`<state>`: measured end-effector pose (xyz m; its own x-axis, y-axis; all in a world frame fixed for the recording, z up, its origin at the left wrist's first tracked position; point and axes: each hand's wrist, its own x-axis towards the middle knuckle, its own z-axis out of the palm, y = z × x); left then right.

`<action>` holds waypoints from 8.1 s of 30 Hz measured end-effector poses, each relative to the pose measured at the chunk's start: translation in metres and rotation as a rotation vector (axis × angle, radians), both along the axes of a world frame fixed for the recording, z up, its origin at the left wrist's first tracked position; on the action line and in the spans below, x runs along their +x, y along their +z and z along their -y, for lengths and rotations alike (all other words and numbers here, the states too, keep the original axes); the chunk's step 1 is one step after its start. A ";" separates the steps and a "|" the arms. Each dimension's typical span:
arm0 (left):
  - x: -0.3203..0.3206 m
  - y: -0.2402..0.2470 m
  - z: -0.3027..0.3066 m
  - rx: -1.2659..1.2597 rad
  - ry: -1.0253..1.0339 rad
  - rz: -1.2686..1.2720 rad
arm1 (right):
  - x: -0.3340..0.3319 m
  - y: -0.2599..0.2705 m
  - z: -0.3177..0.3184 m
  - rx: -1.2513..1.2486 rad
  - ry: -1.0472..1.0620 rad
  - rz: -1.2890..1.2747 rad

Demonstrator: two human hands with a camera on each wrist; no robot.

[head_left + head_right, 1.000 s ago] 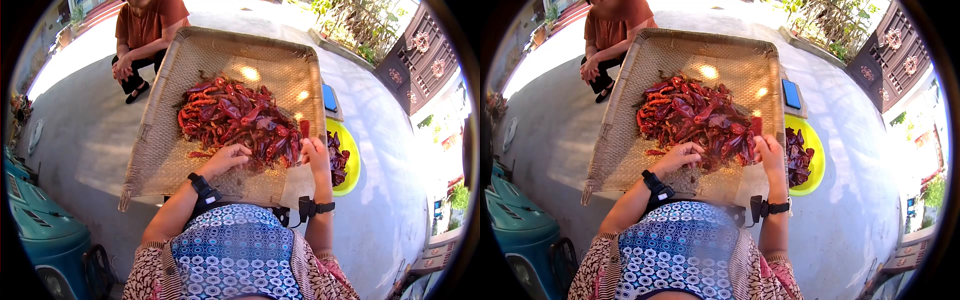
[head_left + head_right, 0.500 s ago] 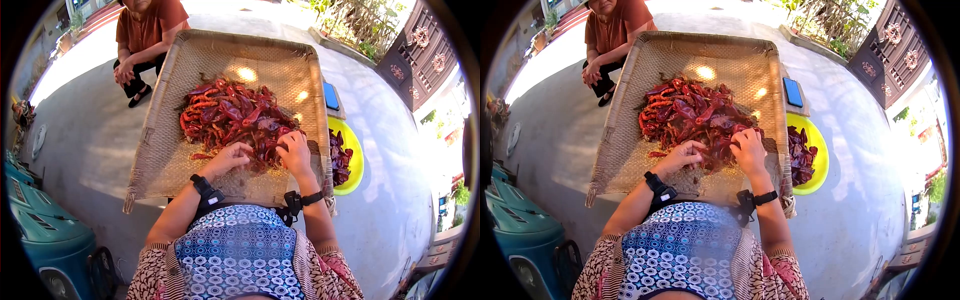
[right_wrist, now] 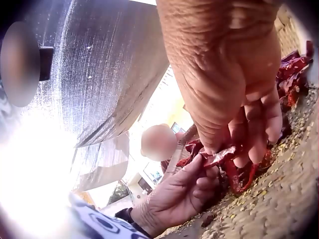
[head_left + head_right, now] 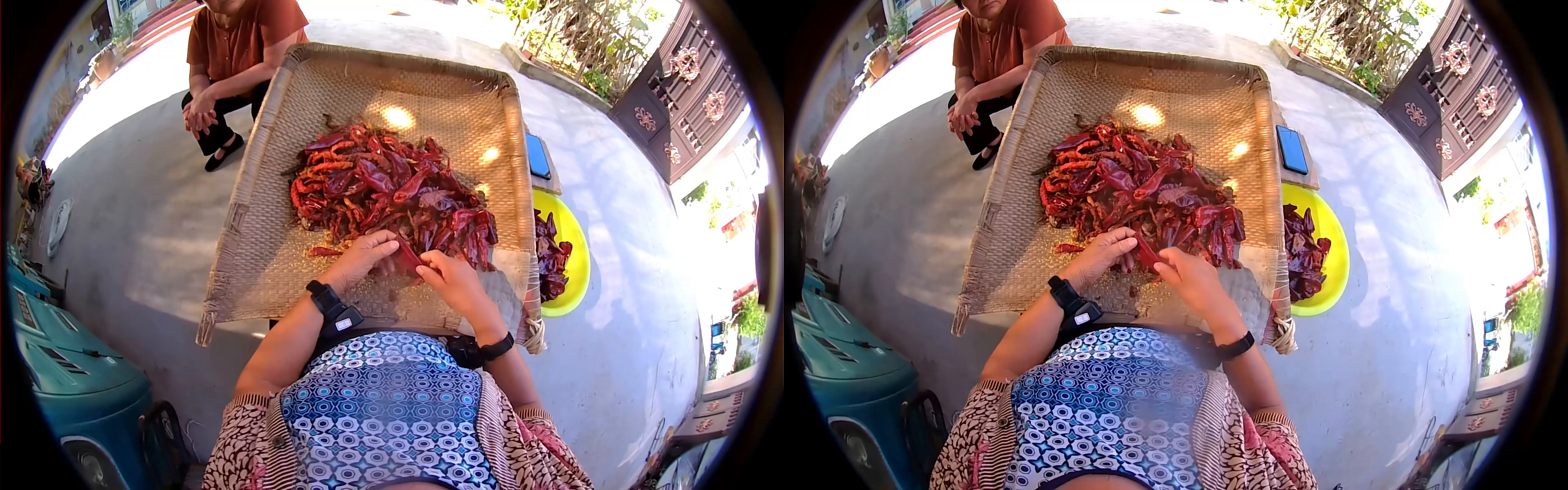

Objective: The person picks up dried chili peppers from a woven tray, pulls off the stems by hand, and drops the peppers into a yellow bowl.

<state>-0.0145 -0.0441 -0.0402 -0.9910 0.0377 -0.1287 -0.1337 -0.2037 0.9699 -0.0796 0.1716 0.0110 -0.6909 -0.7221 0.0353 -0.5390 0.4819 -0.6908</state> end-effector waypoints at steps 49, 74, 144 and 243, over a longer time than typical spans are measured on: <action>0.000 0.005 0.002 -0.043 -0.090 -0.019 | -0.024 -0.015 -0.027 -0.103 0.047 0.007; -0.002 0.002 0.003 0.006 -0.044 -0.049 | -0.030 0.004 -0.023 -0.037 -0.385 -0.122; -0.003 -0.008 0.012 0.250 -0.071 -0.005 | -0.091 0.000 -0.059 -1.016 -0.676 0.725; -0.004 -0.019 0.013 0.339 -0.016 -0.011 | -0.043 -0.030 0.016 -0.090 -0.149 -0.490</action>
